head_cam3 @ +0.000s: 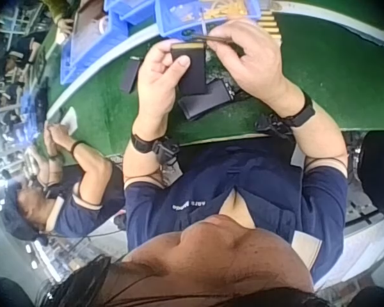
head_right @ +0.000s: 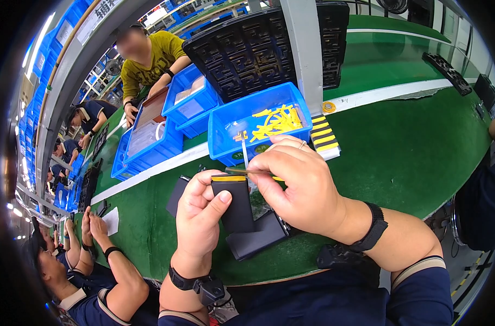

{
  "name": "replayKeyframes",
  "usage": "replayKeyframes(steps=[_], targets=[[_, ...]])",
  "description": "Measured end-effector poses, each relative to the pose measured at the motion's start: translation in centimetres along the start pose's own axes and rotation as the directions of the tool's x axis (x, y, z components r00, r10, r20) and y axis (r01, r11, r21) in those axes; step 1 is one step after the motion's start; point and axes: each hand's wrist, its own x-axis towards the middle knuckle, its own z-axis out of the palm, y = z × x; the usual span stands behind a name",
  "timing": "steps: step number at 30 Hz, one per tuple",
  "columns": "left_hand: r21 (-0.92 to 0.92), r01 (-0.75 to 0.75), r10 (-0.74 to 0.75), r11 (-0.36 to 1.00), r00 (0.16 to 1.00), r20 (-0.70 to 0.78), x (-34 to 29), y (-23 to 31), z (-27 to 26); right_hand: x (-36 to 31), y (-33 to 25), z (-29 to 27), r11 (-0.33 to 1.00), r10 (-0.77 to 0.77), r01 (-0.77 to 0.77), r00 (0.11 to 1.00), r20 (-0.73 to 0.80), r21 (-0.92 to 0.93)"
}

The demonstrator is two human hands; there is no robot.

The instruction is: Apply yellow adhesive strips to small black rectangular electronic components.

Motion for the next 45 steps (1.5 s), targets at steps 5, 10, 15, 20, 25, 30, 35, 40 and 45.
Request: replayKeyframes(steps=[5, 10, 15, 20, 25, 30, 35, 40, 45], targets=[[0.117, -0.036, 0.037, 0.992, 0.999, -0.009, -0.3, -0.2, 0.1, -0.1, 0.1, 0.1, 0.991, 0.104, -0.107, 0.994, 0.042, 0.081], [0.211, -0.063, 0.067, 0.975, 0.998, -0.012, -0.3, -0.3, 0.2, 0.0, 0.0, 0.2, 0.997, -0.053, 0.054, 0.999, 0.012, -0.058], [0.21, -0.082, 0.094, 0.974, 0.994, -0.047, -0.3, -0.4, 0.4, 0.1, -0.2, 0.2, 0.996, -0.051, 0.047, 0.998, -0.043, -0.081], [0.237, -0.073, 0.085, 0.969, 0.996, -0.04, -0.3, -0.5, 0.4, -0.1, 0.1, 0.2, 0.997, 0.06, -0.062, 0.997, 0.038, 0.043], [0.399, -0.118, 0.148, 0.909, 0.988, -0.047, -0.4, -0.8, 0.4, 0.0, 0.2, 0.3, 0.998, -0.042, 0.043, 0.999, 0.025, -0.051], [0.748, -0.312, 0.386, 0.586, 0.919, 0.08, -0.6, -0.5, 1.1, 0.0, -0.1, 0.4, 0.979, -0.125, 0.127, 0.992, 0.026, -0.161], [0.721, -0.193, 0.323, 0.665, 0.945, -0.045, 0.5, -0.8, 0.5, -0.1, 0.7, 0.3, 0.983, -0.157, 0.152, 0.986, -0.048, -0.107], [0.437, -0.134, 0.205, 0.89, 0.971, -0.119, 0.0, -1.1, 0.0, 1.3, 3.8, 0.1, 0.957, 0.135, -0.161, 0.984, -0.119, -0.242], [0.473, -0.135, 0.183, 0.87, 0.982, -0.056, 0.1, -1.1, -0.2, 0.2, 0.8, 0.3, 0.998, 0.002, -0.002, 1.0, -0.002, -0.063]])
